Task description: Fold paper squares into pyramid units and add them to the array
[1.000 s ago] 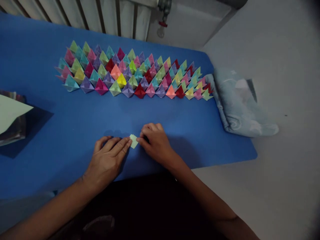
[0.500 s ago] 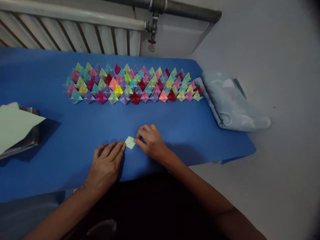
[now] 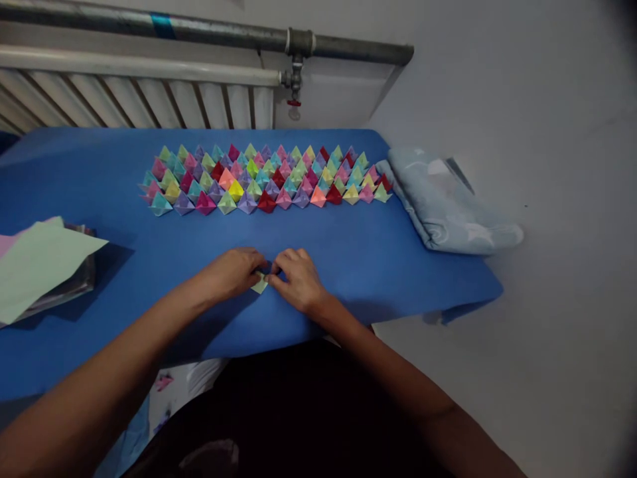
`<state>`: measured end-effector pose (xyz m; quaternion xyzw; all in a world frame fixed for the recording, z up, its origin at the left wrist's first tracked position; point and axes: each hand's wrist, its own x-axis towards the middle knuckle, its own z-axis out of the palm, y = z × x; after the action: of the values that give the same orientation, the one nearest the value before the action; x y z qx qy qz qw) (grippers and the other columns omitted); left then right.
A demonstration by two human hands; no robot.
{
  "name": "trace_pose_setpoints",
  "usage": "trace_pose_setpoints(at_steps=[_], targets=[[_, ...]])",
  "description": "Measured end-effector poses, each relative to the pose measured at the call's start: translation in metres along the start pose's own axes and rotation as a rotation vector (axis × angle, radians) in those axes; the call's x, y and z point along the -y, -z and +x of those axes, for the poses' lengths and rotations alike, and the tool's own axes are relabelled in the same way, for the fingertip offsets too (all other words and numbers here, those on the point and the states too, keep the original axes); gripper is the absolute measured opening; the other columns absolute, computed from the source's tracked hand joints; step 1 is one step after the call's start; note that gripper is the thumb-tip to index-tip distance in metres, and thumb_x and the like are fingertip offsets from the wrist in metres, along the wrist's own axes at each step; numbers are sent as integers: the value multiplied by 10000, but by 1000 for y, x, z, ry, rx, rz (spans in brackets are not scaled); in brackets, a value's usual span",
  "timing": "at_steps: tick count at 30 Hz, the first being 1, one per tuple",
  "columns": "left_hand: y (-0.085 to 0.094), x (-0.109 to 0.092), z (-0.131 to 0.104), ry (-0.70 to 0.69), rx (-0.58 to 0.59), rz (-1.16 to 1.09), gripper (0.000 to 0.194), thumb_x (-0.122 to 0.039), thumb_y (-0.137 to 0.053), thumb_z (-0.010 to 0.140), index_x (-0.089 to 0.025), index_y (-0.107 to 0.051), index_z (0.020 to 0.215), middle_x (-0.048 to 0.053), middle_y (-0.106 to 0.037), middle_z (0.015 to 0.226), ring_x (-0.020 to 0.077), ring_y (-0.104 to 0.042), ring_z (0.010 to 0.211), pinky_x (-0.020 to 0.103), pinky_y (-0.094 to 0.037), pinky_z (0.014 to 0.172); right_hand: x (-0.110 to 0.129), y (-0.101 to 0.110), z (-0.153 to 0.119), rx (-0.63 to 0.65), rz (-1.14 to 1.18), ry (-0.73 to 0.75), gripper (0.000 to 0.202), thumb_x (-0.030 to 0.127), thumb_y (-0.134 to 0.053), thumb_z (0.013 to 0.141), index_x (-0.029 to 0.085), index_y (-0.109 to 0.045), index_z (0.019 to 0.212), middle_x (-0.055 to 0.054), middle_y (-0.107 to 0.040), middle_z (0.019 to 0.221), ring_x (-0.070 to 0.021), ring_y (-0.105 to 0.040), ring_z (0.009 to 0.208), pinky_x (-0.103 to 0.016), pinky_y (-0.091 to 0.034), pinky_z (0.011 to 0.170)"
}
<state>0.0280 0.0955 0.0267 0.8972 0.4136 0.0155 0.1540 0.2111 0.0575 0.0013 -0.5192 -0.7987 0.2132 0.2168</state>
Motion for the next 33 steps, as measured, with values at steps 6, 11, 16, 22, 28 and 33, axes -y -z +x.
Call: trace_pose_setpoints(at_steps=[6,11,16,22,28,33], targets=[[14,-5,6,129,197,-19,262,-163,-600,675,-228,-696,910,-15,-708,736,148,-617,603,221,-382,526,-15,-6,-9,-208,228,34,69,219,-626,869,197,-605,808,-23,-666,924,-171,-596,938,-340,-376,907],[23,-4,-5,231,375,-214,100,-205,-603,658,-214,-679,723,-28,-653,650,145,-566,595,236,-357,553,-17,-6,-9,-215,286,36,76,210,-628,837,214,-596,768,-31,-682,948,-187,-605,982,-359,-380,933],[26,-3,-24,411,111,-900,183,-346,-714,615,-199,-637,692,-39,-600,622,139,-545,612,259,-426,614,-2,1,-15,-216,662,-163,114,337,-624,830,224,-627,836,-21,-658,895,-175,-591,866,-320,-438,794],[7,-31,-31,546,-348,-1377,295,-349,-830,547,-177,-631,679,-22,-624,648,118,-574,610,260,-461,634,19,3,-16,-87,1054,-330,224,400,-706,729,223,-628,841,36,-603,727,-112,-532,655,-260,-425,655],[-8,-36,-33,449,-419,-1297,255,-365,-772,647,-194,-639,781,-13,-648,701,148,-618,666,292,-490,670,20,0,-14,-119,849,-233,149,356,-640,807,210,-639,778,22,-606,708,-115,-537,649,-254,-412,625],[-2,-22,-37,30,-439,-437,112,-266,-567,867,-214,-664,853,14,-684,824,180,-618,801,330,-469,751,12,6,-14,-221,223,188,166,231,-529,933,182,-671,860,-39,-658,817,-147,-568,762,-288,-430,740]])
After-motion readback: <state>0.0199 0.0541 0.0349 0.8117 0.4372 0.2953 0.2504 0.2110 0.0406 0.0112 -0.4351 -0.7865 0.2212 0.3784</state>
